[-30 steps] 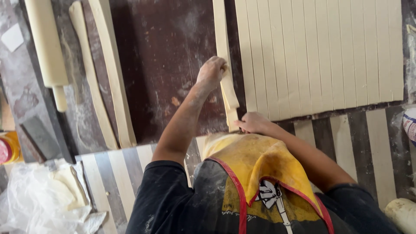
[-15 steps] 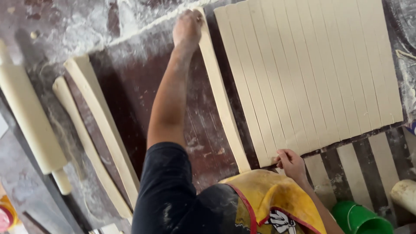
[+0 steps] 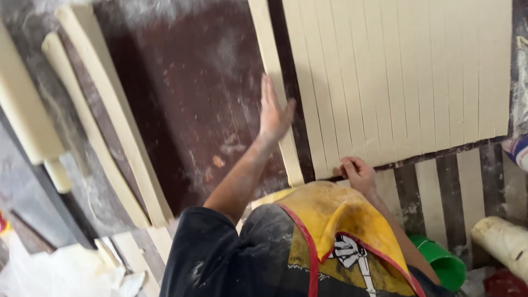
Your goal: Handling and arranging long strips of dough on a floured production table.
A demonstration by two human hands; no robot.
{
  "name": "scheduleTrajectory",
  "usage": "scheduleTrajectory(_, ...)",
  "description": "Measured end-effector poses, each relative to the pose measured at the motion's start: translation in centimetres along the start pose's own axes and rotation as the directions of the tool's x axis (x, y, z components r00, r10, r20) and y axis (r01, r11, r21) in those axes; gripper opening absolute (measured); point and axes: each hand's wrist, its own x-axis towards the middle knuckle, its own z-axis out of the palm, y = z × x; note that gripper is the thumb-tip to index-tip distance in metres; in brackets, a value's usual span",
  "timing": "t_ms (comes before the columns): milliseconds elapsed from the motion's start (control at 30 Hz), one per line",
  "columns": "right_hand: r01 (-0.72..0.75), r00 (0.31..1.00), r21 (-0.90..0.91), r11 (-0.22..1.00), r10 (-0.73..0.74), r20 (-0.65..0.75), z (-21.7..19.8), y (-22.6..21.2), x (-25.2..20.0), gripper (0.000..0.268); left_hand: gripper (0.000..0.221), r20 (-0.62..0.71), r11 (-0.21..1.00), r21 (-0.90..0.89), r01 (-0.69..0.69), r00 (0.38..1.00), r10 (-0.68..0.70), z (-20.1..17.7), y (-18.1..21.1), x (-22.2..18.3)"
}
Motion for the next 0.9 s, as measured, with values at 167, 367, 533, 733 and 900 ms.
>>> scheduleTrajectory(167,0.149,0.986,-0.175,0.973,-0.133,0.099,-1.3,0.1,0.6,0.023,0.104,0.146,0.990,-0.020,0.140,0.980,-0.136,0.7,4.4,-13.3)
scheduleTrajectory(367,0.182,0.980,-0.233,0.955,-0.156,0.125,-5.9,0.1,-2.4,0.024,0.104,0.014,0.982,0.090,0.168,0.985,-0.170,3.5,6.2,-22.6)
scheduleTrajectory(533,0.052,0.993,-0.160,0.986,-0.034,0.117,-10.1,2.3,-5.2,0.024,0.099,-0.074,0.952,0.192,0.239,0.971,-0.229,4.4,7.2,-23.1)
scheduleTrajectory(733,0.012,0.985,-0.061,0.998,-0.002,0.174,-12.6,5.4,-5.1,0.027,0.098,-0.004,0.875,0.178,0.450,0.890,-0.457,3.7,8.4,-20.6)
scheduleTrajectory(900,0.100,0.990,-0.029,0.995,-0.096,0.107,-13.0,5.7,-3.2,0.026,0.105,-0.041,0.916,0.251,0.312,0.949,-0.312,3.4,7.5,-17.2)
